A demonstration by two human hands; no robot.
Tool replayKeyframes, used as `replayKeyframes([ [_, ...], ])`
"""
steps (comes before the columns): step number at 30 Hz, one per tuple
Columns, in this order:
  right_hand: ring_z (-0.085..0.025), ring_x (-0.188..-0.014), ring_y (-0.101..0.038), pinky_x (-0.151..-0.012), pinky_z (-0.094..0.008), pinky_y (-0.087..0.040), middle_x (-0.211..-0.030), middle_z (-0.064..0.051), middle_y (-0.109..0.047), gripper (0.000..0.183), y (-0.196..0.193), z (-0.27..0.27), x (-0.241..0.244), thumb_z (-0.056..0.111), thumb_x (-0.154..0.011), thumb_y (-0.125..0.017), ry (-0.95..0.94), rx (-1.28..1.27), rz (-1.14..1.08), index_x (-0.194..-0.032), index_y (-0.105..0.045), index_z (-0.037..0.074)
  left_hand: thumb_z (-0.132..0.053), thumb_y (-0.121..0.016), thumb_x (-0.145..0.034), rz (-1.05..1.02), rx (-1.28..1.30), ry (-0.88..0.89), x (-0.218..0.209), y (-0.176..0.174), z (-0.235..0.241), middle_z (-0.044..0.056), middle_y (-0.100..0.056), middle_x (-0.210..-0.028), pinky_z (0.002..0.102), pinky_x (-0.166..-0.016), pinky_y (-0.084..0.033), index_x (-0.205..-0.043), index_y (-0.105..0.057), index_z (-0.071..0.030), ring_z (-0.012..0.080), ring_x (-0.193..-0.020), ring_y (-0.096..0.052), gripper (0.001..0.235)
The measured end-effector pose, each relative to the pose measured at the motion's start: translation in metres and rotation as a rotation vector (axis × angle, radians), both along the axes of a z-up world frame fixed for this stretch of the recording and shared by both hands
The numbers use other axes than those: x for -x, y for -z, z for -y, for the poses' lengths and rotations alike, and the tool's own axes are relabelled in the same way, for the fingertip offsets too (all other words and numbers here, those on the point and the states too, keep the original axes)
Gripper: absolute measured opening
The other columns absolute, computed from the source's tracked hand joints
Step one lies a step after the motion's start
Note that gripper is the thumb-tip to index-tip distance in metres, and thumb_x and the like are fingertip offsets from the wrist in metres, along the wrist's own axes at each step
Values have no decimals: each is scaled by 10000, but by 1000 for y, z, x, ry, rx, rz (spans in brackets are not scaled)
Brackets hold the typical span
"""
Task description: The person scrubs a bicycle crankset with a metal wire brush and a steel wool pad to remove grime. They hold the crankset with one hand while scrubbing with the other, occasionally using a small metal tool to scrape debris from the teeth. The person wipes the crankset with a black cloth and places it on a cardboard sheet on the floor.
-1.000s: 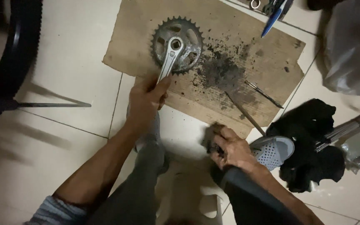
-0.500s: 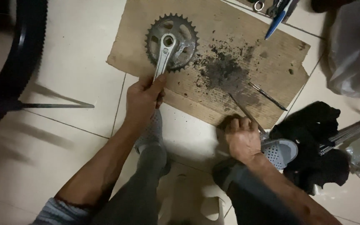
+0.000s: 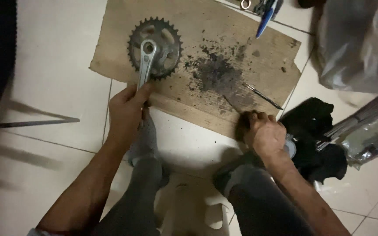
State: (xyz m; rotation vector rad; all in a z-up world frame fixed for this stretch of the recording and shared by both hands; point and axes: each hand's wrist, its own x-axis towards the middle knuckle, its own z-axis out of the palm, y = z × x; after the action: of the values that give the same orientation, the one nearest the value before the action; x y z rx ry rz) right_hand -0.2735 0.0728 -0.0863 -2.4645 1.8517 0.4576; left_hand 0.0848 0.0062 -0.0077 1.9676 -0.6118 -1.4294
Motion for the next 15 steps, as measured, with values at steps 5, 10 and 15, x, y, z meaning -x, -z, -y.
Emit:
replayKeyframes([
  [5, -252, -788, -716, -600, -367, -527, -822, -8, -731, 141, -19, 22, -9, 175, -807, -675, -26, -53, -59, -895, -775, 220, -392, -736, -972, -6, -35, 15, 9, -7, 3, 76, -604, -669, 284, -461, -439, -895, -688, -62, 128, -534, -533, 342],
  [10, -275, -617, -697, -502, -376, -481, -624, -50, -695, 97, 5, 20, 1, 103, -747, -718, -45, -51, -92, -676, -749, 161, -430, -743, -961, 16, -46, 33, 12, -8, 4, 84, -607, -679, 296, -449, -431, -975, -701, -33, 131, -528, -513, 399],
  [15, -299, -661, -709, -534, -412, -502, -650, -46, -682, 79, -11, 21, 1, 139, -730, -706, -31, -50, -10, -754, -756, 194, -400, -703, -996, 22, -40, 46, 14, -9, 3, 79, -596, -678, 289, -408, -417, -967, -693, -32, 135, -523, -526, 370],
])
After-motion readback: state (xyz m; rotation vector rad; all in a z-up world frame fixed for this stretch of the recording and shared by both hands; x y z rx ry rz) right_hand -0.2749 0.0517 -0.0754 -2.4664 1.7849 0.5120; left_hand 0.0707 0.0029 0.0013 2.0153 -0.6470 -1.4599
